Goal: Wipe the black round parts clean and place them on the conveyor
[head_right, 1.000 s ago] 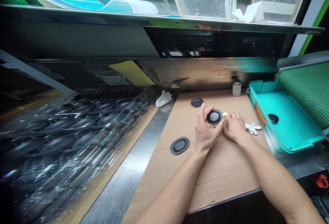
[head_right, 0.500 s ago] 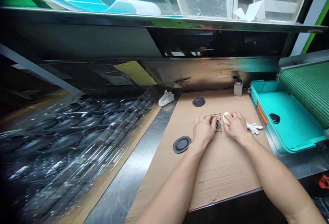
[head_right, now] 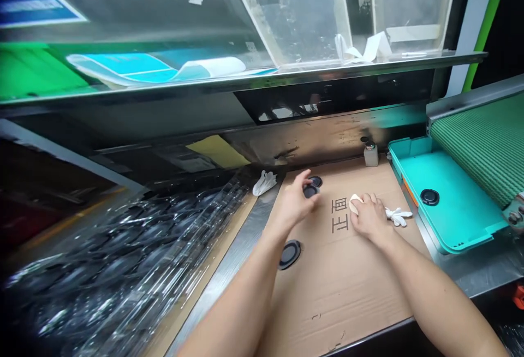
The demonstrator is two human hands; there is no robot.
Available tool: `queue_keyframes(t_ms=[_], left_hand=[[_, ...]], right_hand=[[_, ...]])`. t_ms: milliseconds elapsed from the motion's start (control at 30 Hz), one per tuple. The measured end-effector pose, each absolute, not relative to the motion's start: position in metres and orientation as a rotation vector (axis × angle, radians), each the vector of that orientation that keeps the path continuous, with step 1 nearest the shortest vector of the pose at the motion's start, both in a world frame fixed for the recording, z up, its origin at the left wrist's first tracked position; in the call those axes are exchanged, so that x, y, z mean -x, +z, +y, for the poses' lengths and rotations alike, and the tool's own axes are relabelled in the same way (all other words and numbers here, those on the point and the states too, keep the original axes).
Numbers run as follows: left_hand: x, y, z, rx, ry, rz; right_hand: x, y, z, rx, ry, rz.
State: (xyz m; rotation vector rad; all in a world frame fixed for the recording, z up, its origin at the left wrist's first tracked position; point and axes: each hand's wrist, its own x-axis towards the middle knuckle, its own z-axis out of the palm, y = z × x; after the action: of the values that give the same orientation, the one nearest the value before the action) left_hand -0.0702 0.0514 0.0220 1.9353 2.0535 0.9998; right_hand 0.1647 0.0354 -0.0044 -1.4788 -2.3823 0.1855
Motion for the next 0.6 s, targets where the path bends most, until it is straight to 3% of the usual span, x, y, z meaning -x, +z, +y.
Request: queue_keyframes(t_ms=[233,500,600], left_hand=[[0.115,0.028,0.124,-1.988,0.559,2.028],[0.117,0.026,0.142,-2.125,0.426,2.096],[0.09,0.044,0.142,-2.267,0.623,2.179]], right_hand=[[-0.163,-0.006,0.034,1.47,0.226,-2.373],[-0.161,0.0,0.03,1.461,0.262,-2.363],[-0.158,-0.001,0.03,1.45,0.248,-2.371]])
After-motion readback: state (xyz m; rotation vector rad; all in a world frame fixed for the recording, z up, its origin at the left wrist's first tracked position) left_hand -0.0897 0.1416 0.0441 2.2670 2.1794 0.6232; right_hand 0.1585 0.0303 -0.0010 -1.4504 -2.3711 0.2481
